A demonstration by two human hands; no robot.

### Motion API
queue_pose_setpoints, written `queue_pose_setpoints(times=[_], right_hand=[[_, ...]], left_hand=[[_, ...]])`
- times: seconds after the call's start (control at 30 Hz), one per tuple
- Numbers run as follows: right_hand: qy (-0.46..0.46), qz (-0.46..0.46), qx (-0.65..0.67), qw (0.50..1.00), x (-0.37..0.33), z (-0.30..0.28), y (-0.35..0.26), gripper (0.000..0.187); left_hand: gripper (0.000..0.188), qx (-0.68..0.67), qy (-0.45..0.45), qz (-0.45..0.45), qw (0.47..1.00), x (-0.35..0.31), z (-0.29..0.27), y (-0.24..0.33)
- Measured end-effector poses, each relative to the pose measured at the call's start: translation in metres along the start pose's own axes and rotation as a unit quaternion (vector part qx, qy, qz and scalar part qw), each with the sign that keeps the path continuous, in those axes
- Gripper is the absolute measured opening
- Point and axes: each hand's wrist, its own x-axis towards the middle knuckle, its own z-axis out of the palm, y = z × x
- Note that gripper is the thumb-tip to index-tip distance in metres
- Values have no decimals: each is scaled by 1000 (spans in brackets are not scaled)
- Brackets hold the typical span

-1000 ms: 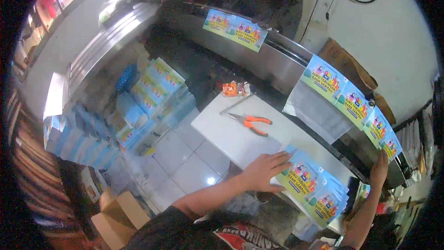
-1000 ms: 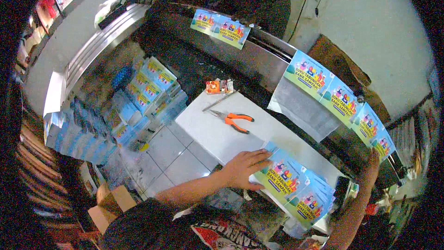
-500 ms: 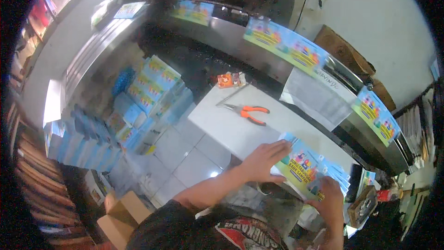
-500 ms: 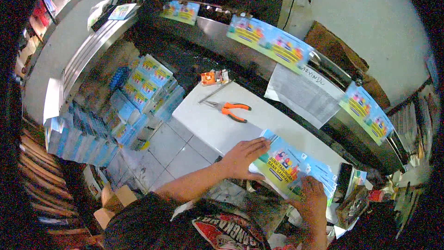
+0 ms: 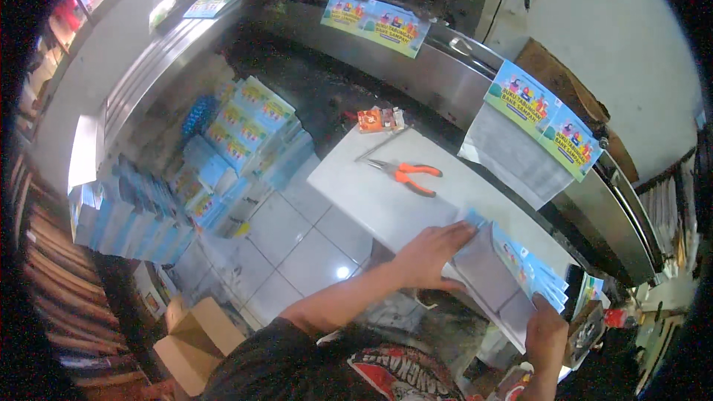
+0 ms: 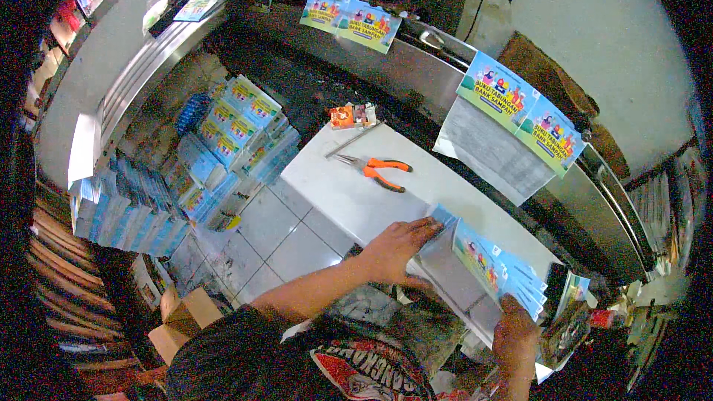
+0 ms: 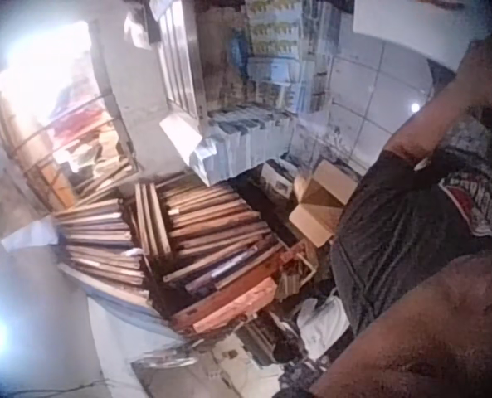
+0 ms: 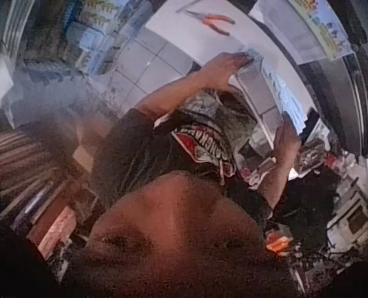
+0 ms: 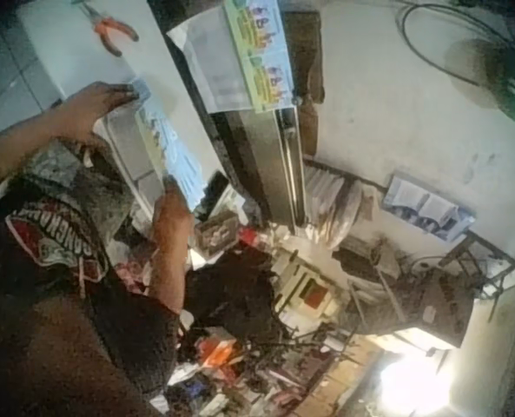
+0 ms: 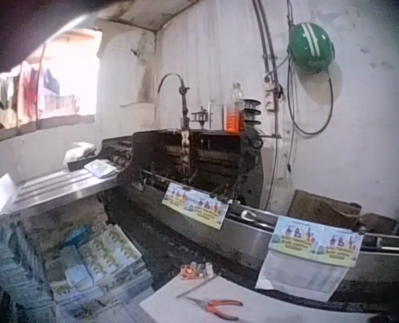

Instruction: The person takes stacks of printed booklets from a machine, separates and folds the booklets by hand, and organizes them on a table.

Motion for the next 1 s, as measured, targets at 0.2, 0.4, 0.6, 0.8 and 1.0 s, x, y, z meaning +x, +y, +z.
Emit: queue_pose_setpoints(times=[0.2, 0.4, 0.6, 0.8, 1.0], right_hand=[[0, 28, -148, 989, 13, -27, 20, 24], [288, 41, -260, 921, 112, -91, 127, 30], [393, -22, -223, 892, 134, -129, 245, 59], [133, 30, -101, 986, 118, -47, 199, 42], [-101, -12, -135, 986, 27, -7, -9, 72]], left_hand=[[93, 60, 17, 71, 996, 6, 18, -4], [92, 56, 39, 67, 995, 7, 5, -12], [87, 83, 47, 67, 993, 11, 11, 1], [88, 95, 42, 50, 993, 6, 4, 2], [92, 101, 41, 41, 993, -4, 2, -2]])
